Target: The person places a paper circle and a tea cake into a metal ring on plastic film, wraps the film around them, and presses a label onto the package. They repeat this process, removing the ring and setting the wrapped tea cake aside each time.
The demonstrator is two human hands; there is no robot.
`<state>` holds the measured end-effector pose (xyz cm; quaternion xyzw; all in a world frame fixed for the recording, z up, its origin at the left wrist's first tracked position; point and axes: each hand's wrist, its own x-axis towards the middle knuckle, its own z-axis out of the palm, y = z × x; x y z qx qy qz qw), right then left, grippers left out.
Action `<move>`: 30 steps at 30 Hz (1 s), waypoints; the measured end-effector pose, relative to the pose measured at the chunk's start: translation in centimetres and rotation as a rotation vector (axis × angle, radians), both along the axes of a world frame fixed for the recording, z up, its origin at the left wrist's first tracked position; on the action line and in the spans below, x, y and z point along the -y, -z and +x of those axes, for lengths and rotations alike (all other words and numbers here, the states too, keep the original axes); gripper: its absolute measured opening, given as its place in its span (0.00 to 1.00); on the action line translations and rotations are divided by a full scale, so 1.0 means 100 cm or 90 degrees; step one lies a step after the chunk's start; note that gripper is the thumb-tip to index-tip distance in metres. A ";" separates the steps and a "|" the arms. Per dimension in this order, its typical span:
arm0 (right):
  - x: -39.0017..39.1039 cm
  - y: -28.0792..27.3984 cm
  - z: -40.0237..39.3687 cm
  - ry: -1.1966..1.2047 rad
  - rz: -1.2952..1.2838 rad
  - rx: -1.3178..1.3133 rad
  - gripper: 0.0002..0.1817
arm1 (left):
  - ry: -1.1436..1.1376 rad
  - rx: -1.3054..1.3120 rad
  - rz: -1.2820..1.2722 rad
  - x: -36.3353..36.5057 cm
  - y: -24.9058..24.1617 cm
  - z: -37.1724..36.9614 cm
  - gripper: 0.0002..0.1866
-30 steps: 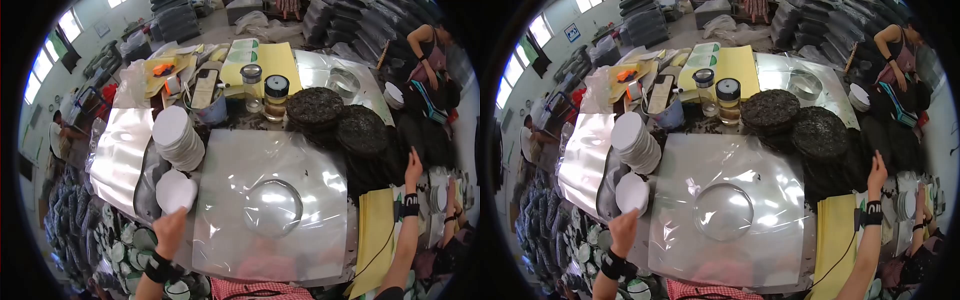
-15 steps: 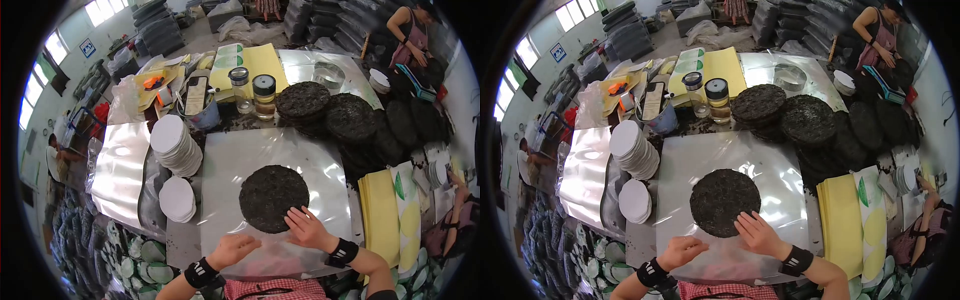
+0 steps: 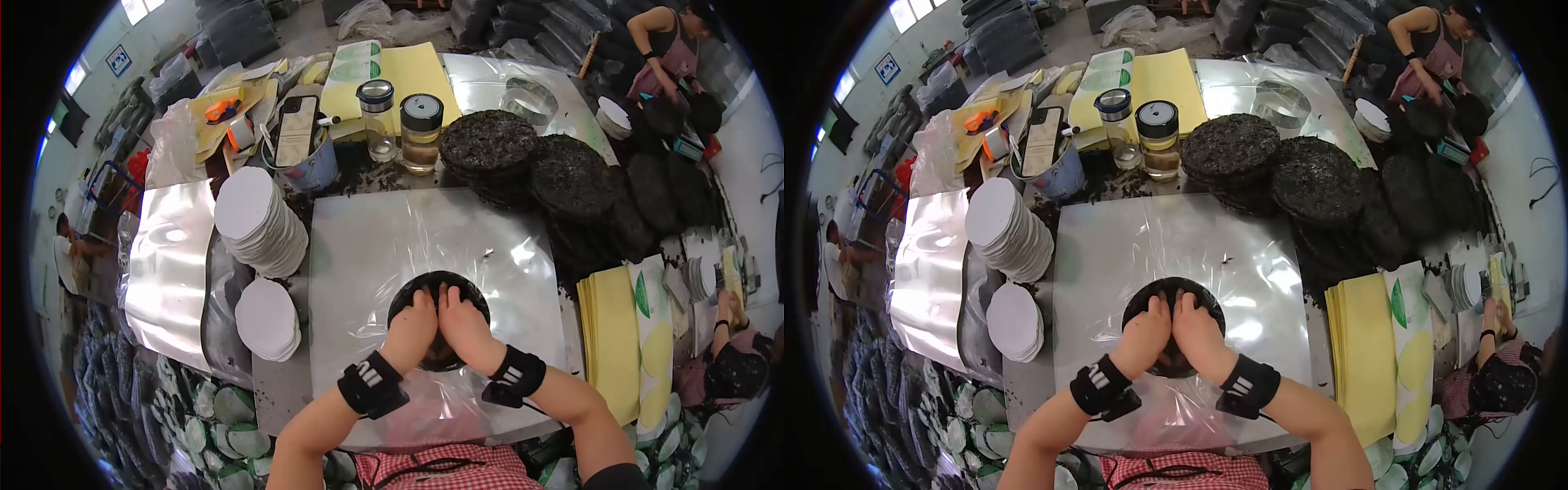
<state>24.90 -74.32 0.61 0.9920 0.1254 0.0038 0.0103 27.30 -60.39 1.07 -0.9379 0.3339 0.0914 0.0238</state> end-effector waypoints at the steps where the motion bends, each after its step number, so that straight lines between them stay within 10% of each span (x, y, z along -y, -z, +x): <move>1: 0.001 0.005 0.005 0.009 0.015 -0.011 0.30 | 0.023 -0.065 -0.014 -0.001 -0.003 0.010 0.62; 5: 0.006 -0.001 0.001 0.002 0.079 0.014 0.29 | -0.039 -0.118 -0.104 -0.007 -0.026 -0.003 0.49; 9: 0.010 -0.018 -0.007 -0.019 0.115 -0.038 0.57 | 0.065 -0.058 -0.465 -0.060 -0.045 -0.103 0.21; 12: 0.003 -0.016 -0.005 0.022 0.075 -0.087 0.74 | 0.075 0.059 -0.363 -0.083 -0.051 -0.147 0.14; 17: 0.002 -0.013 -0.017 0.032 0.065 -0.061 0.70 | 0.162 0.058 -0.550 -0.106 -0.061 -0.185 0.13; 22: -0.001 -0.023 -0.018 0.059 0.055 -0.069 0.69 | 0.052 0.211 -0.195 -0.103 -0.048 -0.146 0.12; 25: 0.007 -0.022 -0.024 0.040 0.093 -0.049 0.60 | 0.080 0.415 -0.359 -0.101 -0.119 -0.169 0.12; 27: 0.029 -0.009 -0.029 -0.051 0.261 0.018 0.50 | 0.347 0.254 -0.480 -0.118 -0.097 -0.189 0.11; 30: 0.057 -0.050 -0.050 0.061 0.495 -0.049 0.33 | 0.032 0.158 -0.283 -0.106 -0.033 -0.171 0.11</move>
